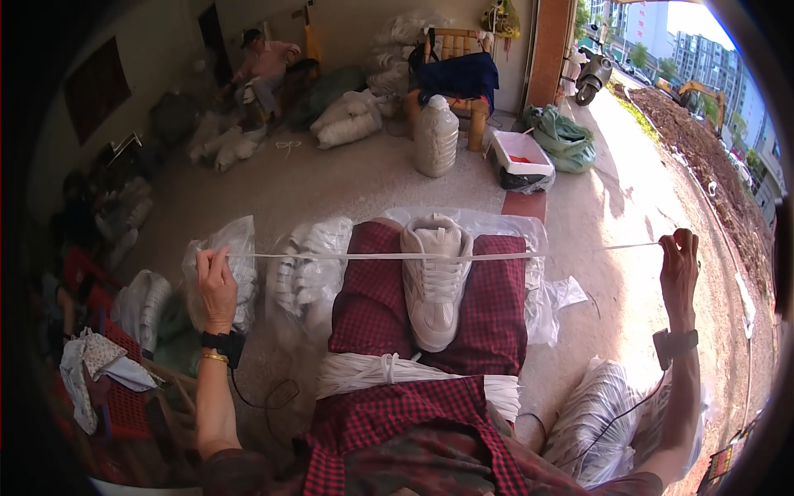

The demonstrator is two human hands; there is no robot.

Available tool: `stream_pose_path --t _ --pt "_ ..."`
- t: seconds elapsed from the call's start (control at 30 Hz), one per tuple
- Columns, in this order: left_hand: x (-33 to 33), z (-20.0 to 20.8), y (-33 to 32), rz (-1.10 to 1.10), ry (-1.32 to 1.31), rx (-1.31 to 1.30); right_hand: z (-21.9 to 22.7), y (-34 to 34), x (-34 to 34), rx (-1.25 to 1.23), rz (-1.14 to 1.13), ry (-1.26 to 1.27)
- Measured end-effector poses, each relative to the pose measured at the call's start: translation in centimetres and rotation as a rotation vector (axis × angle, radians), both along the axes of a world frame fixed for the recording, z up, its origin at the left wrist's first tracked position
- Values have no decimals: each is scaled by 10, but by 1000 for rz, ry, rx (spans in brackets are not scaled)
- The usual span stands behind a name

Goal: The person is inserting laces into white athletic shoes and tying them.

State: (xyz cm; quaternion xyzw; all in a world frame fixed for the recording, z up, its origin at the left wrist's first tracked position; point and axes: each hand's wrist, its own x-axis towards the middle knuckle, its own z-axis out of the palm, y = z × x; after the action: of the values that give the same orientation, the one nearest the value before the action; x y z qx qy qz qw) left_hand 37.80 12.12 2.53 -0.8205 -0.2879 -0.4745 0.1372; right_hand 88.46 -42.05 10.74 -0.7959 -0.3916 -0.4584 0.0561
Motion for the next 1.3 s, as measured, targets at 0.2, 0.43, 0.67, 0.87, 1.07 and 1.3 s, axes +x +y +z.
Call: stream_pose_path --t 0.2,0.43,0.67,0.87,1.07,1.3 --pt "43 -15 -26 -112 -243 -196 -65 63 -56 722 399 536" --pt "151 1 -86 -543 -224 -413 -90 184 -104 587 774 1195" --pt "205 -10 -113 -877 -191 -678 -97 214 -125 381 791 1260" --pt "205 -22 -121 -965 -139 -932 -99 215 -124 448 813 1234" --pt "200 -24 -127 -916 -147 -956 -96 221 -127 452 781 1233" --pt "200 -28 -141 -917 -212 -978 -94 226 -131 385 746 1262"
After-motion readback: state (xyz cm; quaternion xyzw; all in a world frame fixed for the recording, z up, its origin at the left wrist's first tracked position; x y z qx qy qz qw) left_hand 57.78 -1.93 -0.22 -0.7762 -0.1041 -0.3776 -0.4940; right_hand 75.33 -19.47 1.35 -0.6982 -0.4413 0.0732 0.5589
